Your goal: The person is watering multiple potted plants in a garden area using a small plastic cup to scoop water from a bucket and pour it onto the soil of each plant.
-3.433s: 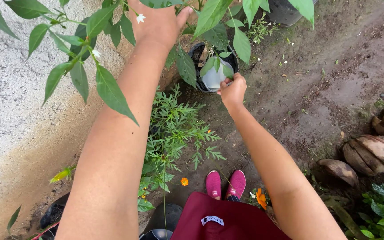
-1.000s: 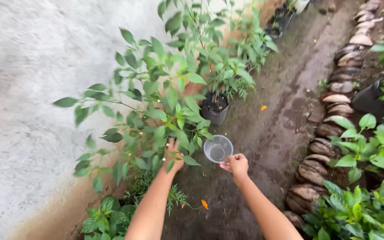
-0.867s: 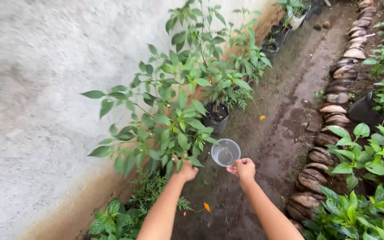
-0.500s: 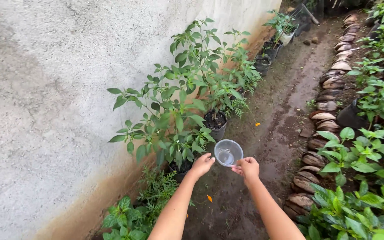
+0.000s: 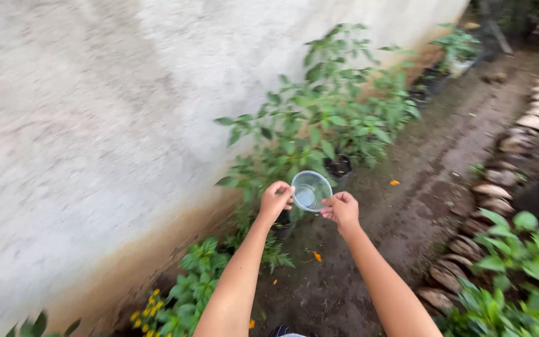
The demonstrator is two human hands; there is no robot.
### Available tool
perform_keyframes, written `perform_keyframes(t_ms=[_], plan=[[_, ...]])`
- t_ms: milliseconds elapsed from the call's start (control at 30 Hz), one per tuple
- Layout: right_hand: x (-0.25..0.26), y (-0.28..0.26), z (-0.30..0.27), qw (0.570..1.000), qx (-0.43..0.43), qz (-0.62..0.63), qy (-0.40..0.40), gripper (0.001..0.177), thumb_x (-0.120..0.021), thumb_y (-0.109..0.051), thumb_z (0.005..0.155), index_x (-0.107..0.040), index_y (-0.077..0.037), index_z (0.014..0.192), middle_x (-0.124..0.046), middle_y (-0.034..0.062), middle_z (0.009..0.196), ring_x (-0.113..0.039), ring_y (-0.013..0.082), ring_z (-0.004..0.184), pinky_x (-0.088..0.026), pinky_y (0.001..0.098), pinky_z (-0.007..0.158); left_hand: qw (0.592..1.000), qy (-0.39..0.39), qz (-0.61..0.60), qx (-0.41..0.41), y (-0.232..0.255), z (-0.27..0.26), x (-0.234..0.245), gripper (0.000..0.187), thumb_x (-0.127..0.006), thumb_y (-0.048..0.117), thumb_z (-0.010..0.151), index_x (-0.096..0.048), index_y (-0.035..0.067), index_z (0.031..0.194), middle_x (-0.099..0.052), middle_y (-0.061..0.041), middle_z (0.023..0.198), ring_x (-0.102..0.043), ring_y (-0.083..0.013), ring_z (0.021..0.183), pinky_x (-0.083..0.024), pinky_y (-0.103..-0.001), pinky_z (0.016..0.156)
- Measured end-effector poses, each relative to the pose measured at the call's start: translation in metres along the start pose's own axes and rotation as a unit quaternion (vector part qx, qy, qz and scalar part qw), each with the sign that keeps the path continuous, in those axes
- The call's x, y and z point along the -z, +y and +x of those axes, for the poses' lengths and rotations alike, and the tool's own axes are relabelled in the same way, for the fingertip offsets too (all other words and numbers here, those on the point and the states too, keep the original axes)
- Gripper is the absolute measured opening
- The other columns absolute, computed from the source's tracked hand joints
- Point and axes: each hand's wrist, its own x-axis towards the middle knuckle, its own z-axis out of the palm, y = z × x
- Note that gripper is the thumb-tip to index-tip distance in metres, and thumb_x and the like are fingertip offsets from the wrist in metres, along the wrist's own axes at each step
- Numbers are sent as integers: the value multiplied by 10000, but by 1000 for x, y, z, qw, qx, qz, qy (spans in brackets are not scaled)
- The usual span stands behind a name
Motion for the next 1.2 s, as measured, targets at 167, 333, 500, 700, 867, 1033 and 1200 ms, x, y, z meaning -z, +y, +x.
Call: perform_keyframes(t_ms=[167,333,500,700,867,1033,1200], plan=[[-90,-9,-10,994,46,-2,-101,78,-615,-29,927,-540,-8,923,-753,154,917,-679,215,549,-553,319,465,997,52,-20,-57,26,-11,86,138,-725,205,942,-680,76,918,-647,3,806,-667,-87,710,-565,-278,552],[-170,4,-18,978,48,9,-201,131,-690,-29,905,-562,-1,911,-717,154,857,-687,222,558,-557,326,471,988,120,-7,-99,36,-34,165,80,-703,132,917,-655,76,886,-639,20,761,-618,-76,661,-536,-262,541],[-247,7,-31,962,27,-33,-271,129,-698,-13,885,-572,8,897,-700,144,810,-685,220,557,-557,332,474,966,236,15,-102,60,-72,223,98,-712,113,908,-655,69,842,-638,1,711,-608,-80,632,-527,-260,542],[-299,12,-50,933,-27,-103,-343,105,-685,-20,892,-607,44,923,-694,138,792,-695,215,576,-559,323,486,924,369,11,-96,64,-118,251,94,-693,83,873,-656,57,790,-634,-9,678,-600,-81,608,-527,-267,535],[-325,34,-54,900,-44,-144,-410,108,-685,-19,902,-615,58,930,-693,164,799,-686,220,571,-542,323,480,881,470,-4,-53,63,-160,246,93,-702,92,865,-663,46,794,-639,-31,668,-598,-104,578,-521,-269,535],[-347,70,-68,859,-53,-176,-479,105,-675,-47,899,-605,17,941,-735,108,845,-652,181,549,-521,298,462,834,544,-53,-75,23,-197,250,83,-710,87,865,-659,37,823,-676,-44,741,-639,-92,631,-575,-265,608],[-361,118,-108,799,-85,-224,-552,119,-701,-62,891,-627,13,946,-731,122,827,-651,179,545,-509,297,454,775,609,-110,-131,-35,-260,253,93,-739,88,831,-666,31,822,-737,14,962,-650,-58,697,-587,-266,615]])
